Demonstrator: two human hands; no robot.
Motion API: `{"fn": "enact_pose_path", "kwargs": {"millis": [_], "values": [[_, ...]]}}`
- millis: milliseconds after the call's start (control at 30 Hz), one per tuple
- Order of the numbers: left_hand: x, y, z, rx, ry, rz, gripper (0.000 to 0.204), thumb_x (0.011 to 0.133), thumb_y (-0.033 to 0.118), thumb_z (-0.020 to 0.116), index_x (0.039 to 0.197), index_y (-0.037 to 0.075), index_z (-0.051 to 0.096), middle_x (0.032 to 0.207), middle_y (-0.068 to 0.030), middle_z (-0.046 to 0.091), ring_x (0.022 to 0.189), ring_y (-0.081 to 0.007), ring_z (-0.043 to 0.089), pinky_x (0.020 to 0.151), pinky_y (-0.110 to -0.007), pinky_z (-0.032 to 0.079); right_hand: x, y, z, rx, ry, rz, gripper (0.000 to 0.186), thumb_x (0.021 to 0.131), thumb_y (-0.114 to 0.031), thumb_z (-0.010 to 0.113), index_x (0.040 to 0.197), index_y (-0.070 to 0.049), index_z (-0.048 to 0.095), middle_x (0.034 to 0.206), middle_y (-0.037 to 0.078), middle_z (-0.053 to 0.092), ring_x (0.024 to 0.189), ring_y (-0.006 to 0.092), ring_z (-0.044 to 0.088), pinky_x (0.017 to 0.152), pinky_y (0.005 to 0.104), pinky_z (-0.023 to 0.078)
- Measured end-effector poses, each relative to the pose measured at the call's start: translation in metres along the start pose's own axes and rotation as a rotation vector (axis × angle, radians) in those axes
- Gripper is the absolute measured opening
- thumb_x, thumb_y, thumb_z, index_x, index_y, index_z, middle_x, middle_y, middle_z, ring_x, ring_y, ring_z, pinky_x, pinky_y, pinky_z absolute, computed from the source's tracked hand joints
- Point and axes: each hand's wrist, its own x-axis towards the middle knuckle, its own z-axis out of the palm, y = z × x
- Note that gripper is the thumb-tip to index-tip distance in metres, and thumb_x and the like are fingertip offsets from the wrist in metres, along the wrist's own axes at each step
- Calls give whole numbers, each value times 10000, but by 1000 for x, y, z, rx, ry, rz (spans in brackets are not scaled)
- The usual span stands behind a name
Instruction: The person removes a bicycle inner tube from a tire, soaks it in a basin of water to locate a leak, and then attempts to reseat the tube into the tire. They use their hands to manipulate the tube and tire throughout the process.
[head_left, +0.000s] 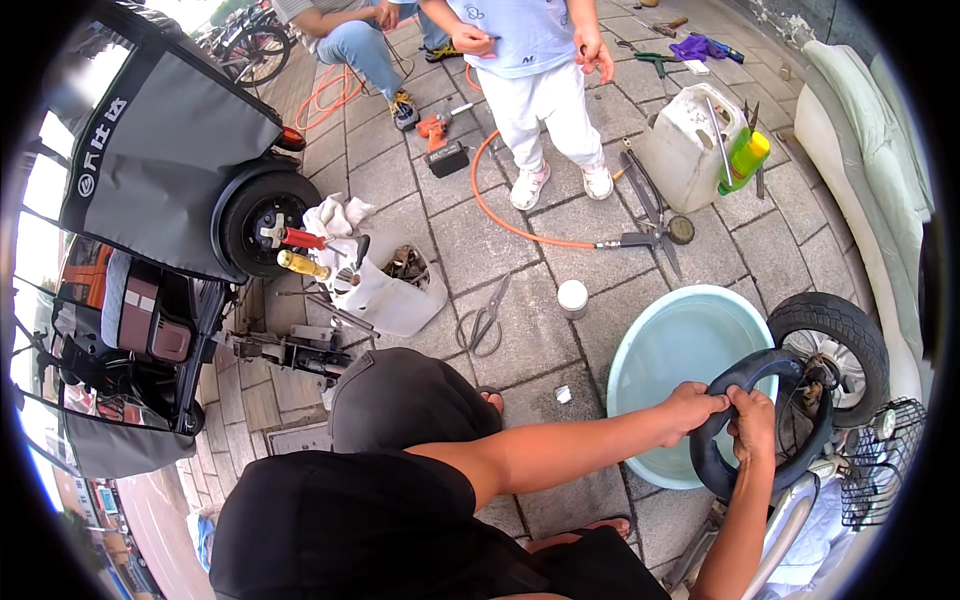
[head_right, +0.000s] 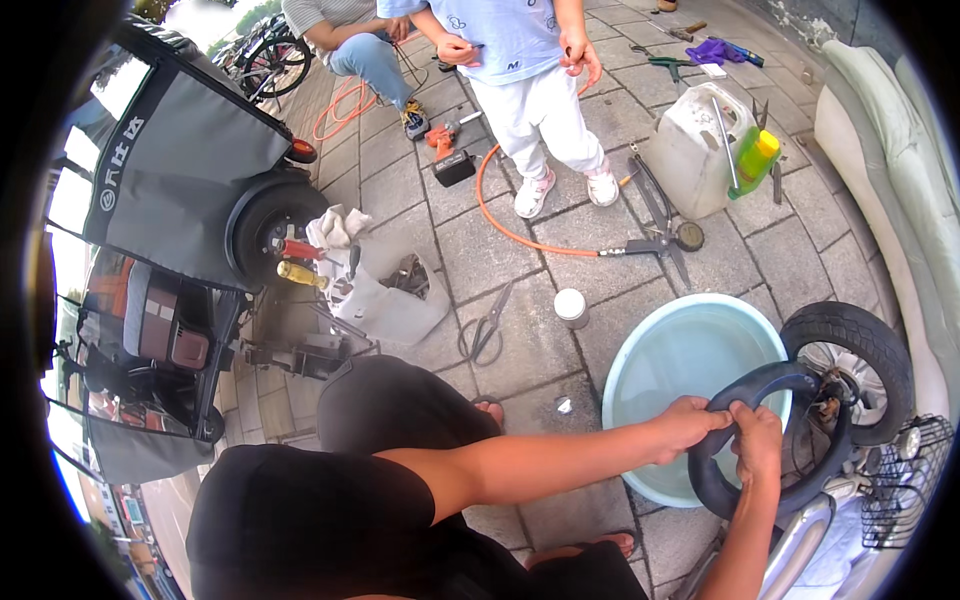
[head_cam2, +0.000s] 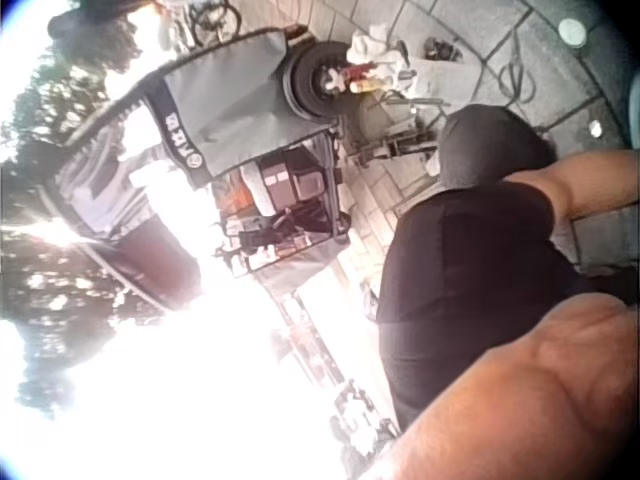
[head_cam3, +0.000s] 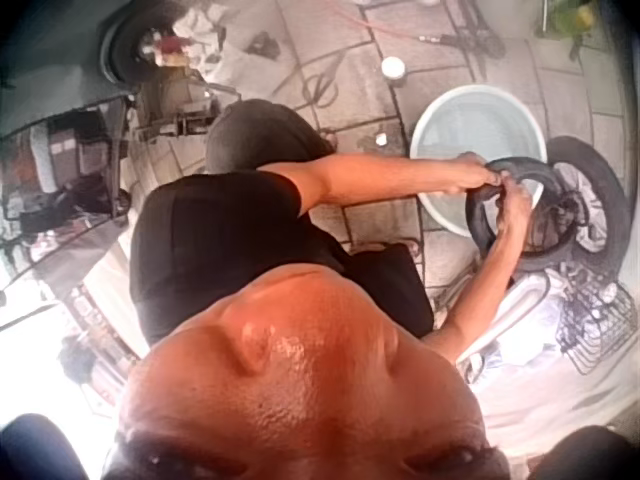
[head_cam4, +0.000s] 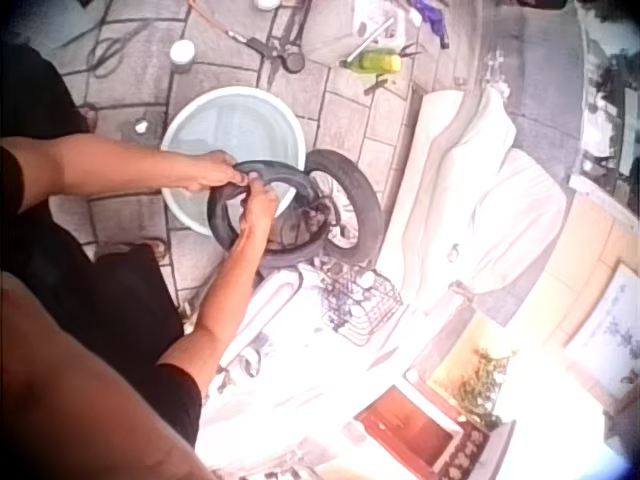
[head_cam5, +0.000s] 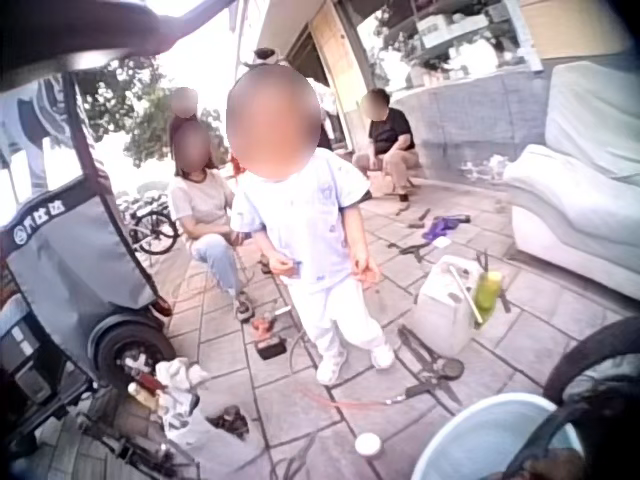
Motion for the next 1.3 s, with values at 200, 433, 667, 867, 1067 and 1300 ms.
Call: {"fn": "enact_pose_path", "kwargs": {"millis": [200, 433, 667, 867, 1067, 1300], "values": [[-5, 32, 12, 188, -45, 267, 228, 1004, 201, 682, 1053, -19, 715, 892, -68, 725, 779, -130, 672, 676, -300, 539, -22, -23, 14, 176, 85, -126, 260, 1074, -259, 618, 861, -110, 625, 662, -59, 525, 472, 28, 413, 400, 208, 270], [-7, 36, 27, 90, -196, 420, 179, 1012, 158, 672, 1043, -18, 664, 849, -28, 664, 714, -84, 585, 596, -280, 483, -28, -26, 16, 379, 125, -138, 297, 1099, -332, 579, 892, -128, 640, 708, -51, 591, 490, 42, 480, 384, 219, 304], [21, 24, 12, 675, -10, 771, 90, 1020, 81, 636, 990, 22, 574, 746, 40, 560, 688, -35, 551, 584, -256, 457, -28, -51, 22, 478, 10, -10, 313, 1108, -271, 543, 970, -22, 673, 790, 73, 696, 544, 112, 620, 424, 231, 433], [7, 31, -1, 109, -128, 363, 210, 1081, 227, 621, 1135, 33, 682, 1023, -49, 752, 889, -89, 688, 789, -258, 554, 5, -33, 12, 435, -178, 13, 269, 1024, -346, 707, 878, -123, 671, 707, -80, 529, 557, 20, 388, 444, 218, 243], [-5, 37, 14, 44, -168, 152, 478, 1080, 519, 534, 1179, 75, 681, 1071, -43, 719, 988, -159, 682, 883, -346, 539, -15, -22, -3, 443, -88, 14, 272, 1017, -359, 710, 875, -135, 648, 783, -44, 549, 639, 70, 480, 503, 246, 340], [10, 58, -4, 158, 29, 179, 430, 1034, 485, 676, 963, 60, 674, 849, -55, 735, 699, -140, 723, 647, -326, 618, 0, -32, 25, 302, 5, -22, 308, 990, -332, 757, 865, -66, 665, 786, -8, 608, 658, 95, 569, 510, 261, 427]]}}
